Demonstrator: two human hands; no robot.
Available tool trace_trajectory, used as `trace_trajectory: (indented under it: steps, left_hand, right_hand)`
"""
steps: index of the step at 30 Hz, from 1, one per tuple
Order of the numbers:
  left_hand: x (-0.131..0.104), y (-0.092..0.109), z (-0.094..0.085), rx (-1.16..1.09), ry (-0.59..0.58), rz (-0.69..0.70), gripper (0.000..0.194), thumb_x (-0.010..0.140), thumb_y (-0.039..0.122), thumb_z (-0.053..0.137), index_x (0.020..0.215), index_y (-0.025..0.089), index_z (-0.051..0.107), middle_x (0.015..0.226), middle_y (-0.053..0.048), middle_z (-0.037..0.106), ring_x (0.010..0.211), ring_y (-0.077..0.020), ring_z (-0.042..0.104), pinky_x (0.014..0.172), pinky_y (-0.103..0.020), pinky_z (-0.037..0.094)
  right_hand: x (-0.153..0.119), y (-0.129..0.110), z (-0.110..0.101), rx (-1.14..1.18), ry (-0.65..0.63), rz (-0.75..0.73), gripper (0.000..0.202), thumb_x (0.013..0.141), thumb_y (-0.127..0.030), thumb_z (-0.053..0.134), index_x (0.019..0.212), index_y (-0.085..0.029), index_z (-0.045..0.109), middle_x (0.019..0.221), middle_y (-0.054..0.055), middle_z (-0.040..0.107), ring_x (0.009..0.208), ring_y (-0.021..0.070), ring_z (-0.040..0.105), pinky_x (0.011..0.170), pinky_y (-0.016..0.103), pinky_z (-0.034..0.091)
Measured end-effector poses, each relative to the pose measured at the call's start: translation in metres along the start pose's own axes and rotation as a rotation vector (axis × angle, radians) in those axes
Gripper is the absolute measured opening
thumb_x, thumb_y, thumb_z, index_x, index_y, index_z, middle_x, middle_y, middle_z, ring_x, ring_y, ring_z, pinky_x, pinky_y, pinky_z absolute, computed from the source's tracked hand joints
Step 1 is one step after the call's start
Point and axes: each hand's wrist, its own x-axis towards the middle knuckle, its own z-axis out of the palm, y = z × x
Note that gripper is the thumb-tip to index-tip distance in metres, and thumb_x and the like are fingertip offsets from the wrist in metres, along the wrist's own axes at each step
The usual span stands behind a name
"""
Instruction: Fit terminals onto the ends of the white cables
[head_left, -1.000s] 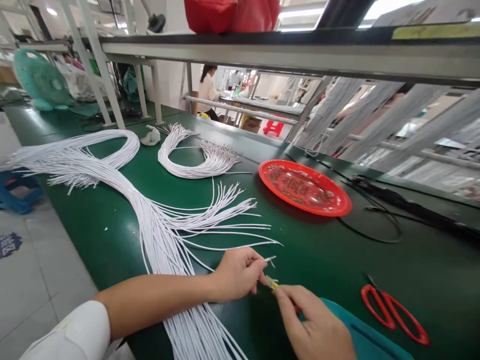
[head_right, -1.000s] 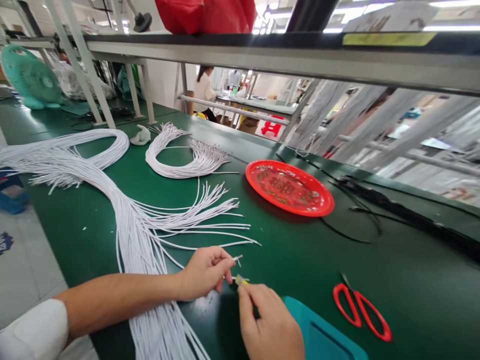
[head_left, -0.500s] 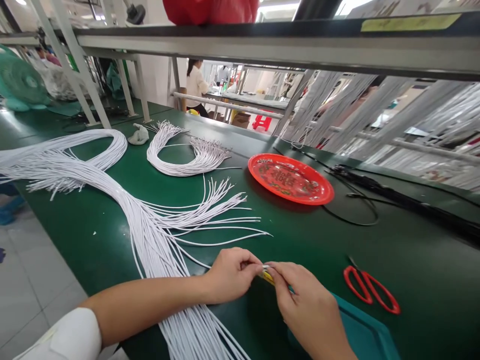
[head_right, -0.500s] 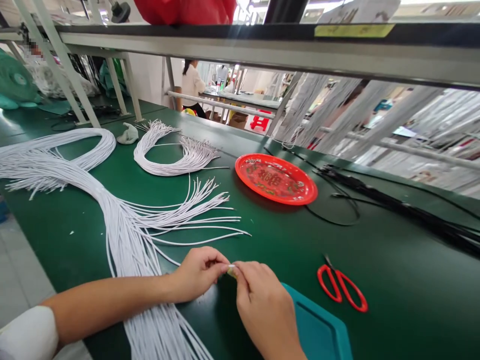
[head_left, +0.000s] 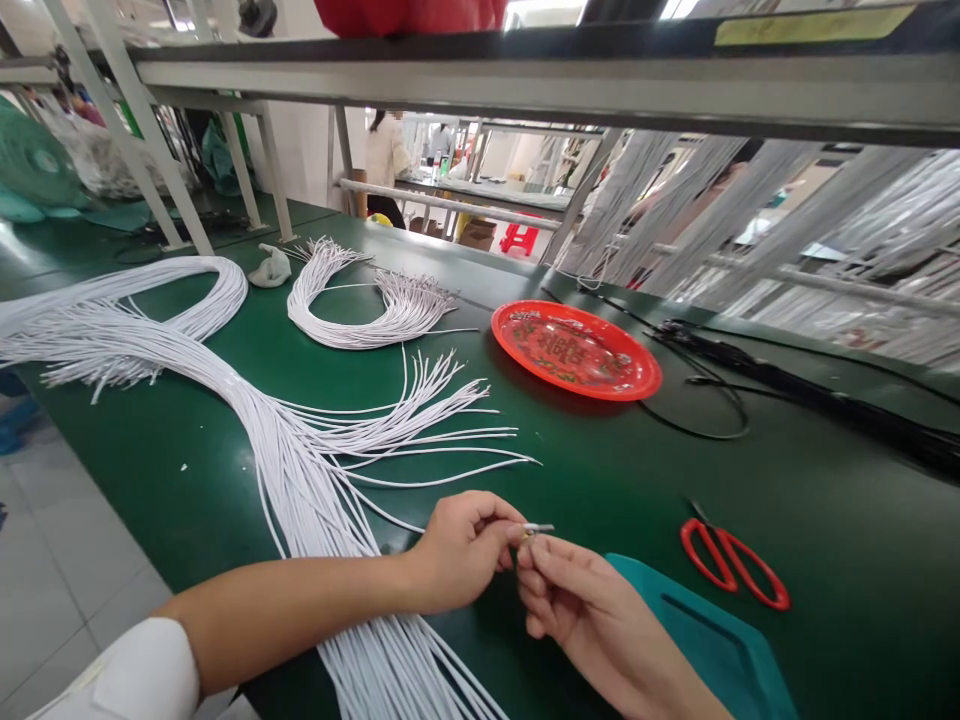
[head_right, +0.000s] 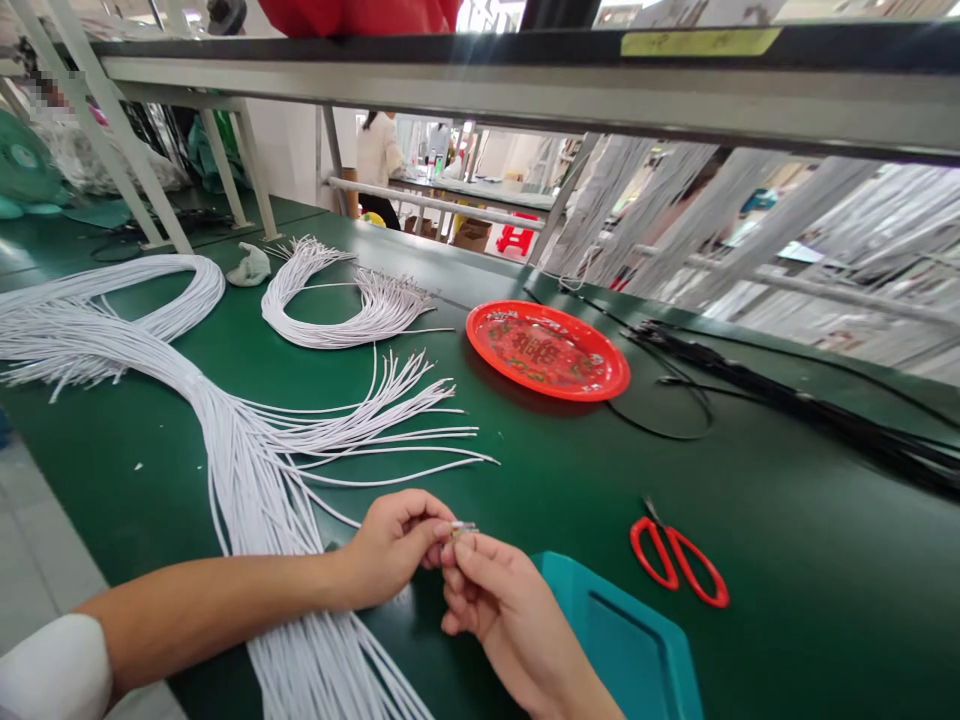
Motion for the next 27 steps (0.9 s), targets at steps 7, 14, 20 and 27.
trace_trajectory:
  steps: [7,14,20,27]
  left_hand:
    - [0.003,0.005,0.0,0.035,0.012,-0.073,0.021,0.073,0.031,0.055,0.078,0.011,0.058,0.06,0.001,0.053,0.046,-0.0045,0.045,0.045,-0.017,0.036]
    - [0.003,-0.01,-0.003,0.129,-0.028,-0.089,0.016,0.074,0.024,0.052,0.079,0.011,0.059,0.065,0.0,0.056,0.052,-0.0064,0.049,0.05,-0.019,0.039]
    - [0.009,-0.011,-0.008,0.216,0.016,-0.007,0.016,0.075,0.025,0.051,0.079,0.012,0.06,0.069,-0.001,0.06,0.063,-0.0095,0.052,0.059,-0.02,0.041]
    - [0.015,-0.009,-0.009,0.26,-0.029,-0.145,0.03,0.07,0.022,0.054,0.099,0.013,0.059,0.064,0.001,0.06,0.053,-0.0073,0.049,0.051,-0.018,0.038]
  right_hand:
    - [0.003,0.001,-0.007,-0.441,0.42,-0.308,0.044,0.059,-0.051,0.064,0.086,-0.016,0.064,0.066,0.004,0.063,0.056,0.0157,0.056,0.045,0.026,0.047]
    - [0.006,-0.001,-0.005,-1.108,0.414,-0.614,0.028,0.076,-0.042,0.047,0.067,-0.022,0.065,0.072,0.004,0.068,0.063,0.0172,0.061,0.057,0.027,0.046]
    - [0.002,0.001,-0.023,-1.508,0.557,-0.78,0.029,0.081,-0.032,0.037,0.071,-0.022,0.063,0.07,0.001,0.066,0.06,0.0152,0.059,0.052,0.026,0.042]
    - [-0.003,-0.002,-0.051,-1.922,0.435,-0.774,0.024,0.077,-0.033,0.047,0.084,-0.023,0.067,0.077,0.004,0.068,0.076,0.0206,0.058,0.061,0.032,0.038]
